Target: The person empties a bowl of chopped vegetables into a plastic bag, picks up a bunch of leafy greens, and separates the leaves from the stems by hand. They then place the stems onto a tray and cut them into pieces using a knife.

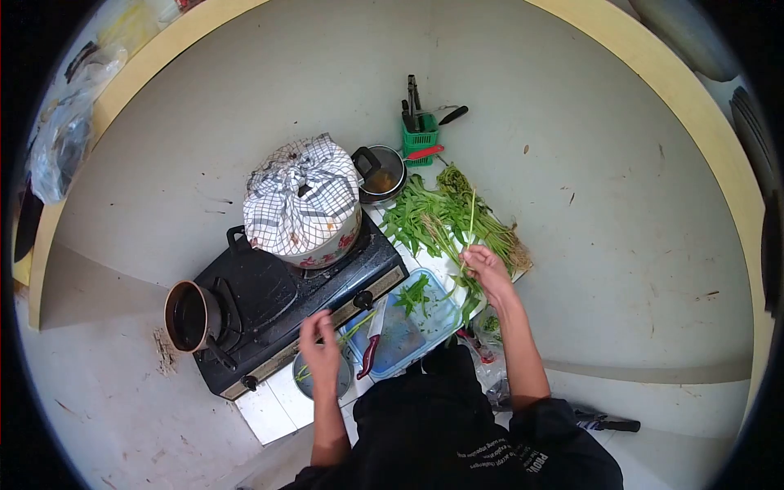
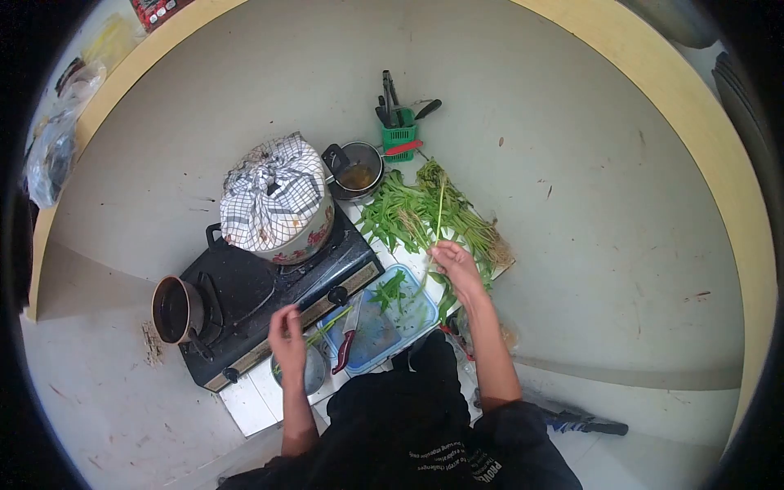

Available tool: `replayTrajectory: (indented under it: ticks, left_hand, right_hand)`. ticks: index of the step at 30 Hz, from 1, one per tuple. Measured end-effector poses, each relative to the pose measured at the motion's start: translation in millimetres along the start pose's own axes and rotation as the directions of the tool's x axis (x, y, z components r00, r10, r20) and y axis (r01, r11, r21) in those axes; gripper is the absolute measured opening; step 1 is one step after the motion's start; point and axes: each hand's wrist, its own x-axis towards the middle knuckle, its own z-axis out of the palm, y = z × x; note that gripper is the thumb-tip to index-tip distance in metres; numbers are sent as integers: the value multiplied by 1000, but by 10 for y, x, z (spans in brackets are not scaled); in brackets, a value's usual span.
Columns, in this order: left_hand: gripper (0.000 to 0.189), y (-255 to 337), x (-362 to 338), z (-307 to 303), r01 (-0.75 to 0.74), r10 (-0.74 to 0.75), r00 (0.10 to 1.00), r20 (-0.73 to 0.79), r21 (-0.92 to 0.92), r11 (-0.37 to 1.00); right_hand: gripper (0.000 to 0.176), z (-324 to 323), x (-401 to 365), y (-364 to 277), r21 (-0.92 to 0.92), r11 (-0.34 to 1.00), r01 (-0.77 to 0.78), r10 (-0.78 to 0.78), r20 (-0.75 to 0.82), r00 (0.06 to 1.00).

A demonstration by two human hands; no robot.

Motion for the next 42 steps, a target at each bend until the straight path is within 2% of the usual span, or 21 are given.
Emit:
replayTrajectory:
  ticks: [1, 4, 6, 9, 12, 15, 18, 21, 24, 27, 30, 31, 34, 37, 40, 42]
  left_hand:
    - [14, 63, 9, 126, 1, 3, 995, 101, -36, 999]
    - [16, 371, -2, 539, -14, 73, 927, 367, -160, 987]
    - [18, 452, 2, 799, -57, 114, 844, 523, -124, 991]
    - [20, 476, -19, 1154, -175, 240, 764, 599, -165, 971]
    - [20, 380, -59, 1391, -221, 270, 689, 672, -160, 962]
    - [18, 325, -137, 1462, -126, 232, 643, 730, -199, 972]
    - [14, 307, -189, 1476, -75, 180, 684, 707, -177, 981]
    - [11, 269, -194, 1463, -129, 193, 711, 676, -144, 981]
    - [10, 196, -211, 1442, -200, 179, 734, 655, -44, 979]
    - [16, -46, -183, 1419, -199, 31, 781, 624, 203, 959]
    - [13, -180, -106, 1406, -105, 62, 796, 602, 36, 994]
    - [16, -121, -68, 1397, -5, -19, 777, 629, 36, 999]
    - [18, -286, -4, 1583, -171, 175, 813, 555, -59, 984]
    - [20, -315, 3, 1687, -274, 240, 822, 517, -11, 962]
    - [21, -126, -10, 1628, -214, 244, 803, 544, -120, 969]
    - [22, 75, -85, 1550, -131, 204, 730, 652, -159, 979]
  right_hand:
    - [18, 116, -97, -19, -1, 1000, 5, -5, -50, 999]
    - [19, 235, -236, 88, -46, 997, 57, -58, -14, 998]
    - [17, 346, -380, 61, -42, 998, 54, -55, -25, 998]
    - [15, 444, -542, 63, -19, 999, 48, -49, -52, 997]
    - [14, 396, -625, 156, 3, 995, 96, -96, -51, 994]
    - [11, 357, -690, 243, -1, 993, 117, -117, -65, 991]
    - [8, 344, -748, 300, -3, 992, 128, -128, -82, 988]
    - [7, 378, -775, 350, -10, 987, 160, -161, -74, 984]
    - [9, 442, -768, 403, -16, 977, 211, -211, -110, 971]
    - [12, 412, -738, 323, -6, 959, 285, -281, -178, 943]
    - [13, 310, -767, 103, -9, 954, 301, -295, -217, 931]
    - [13, 266, -771, 80, -3, 956, 292, -286, -222, 932]
    - [13, 192, -746, 141, 10, 954, 299, -288, -243, 926]
    - [13, 193, -751, 199, -3, 955, 295, -285, -271, 919]
    - [13, 217, -740, 209, -10, 951, 308, -297, -305, 905]
    - [14, 249, -769, 177, -15, 957, 291, -280, -322, 905]
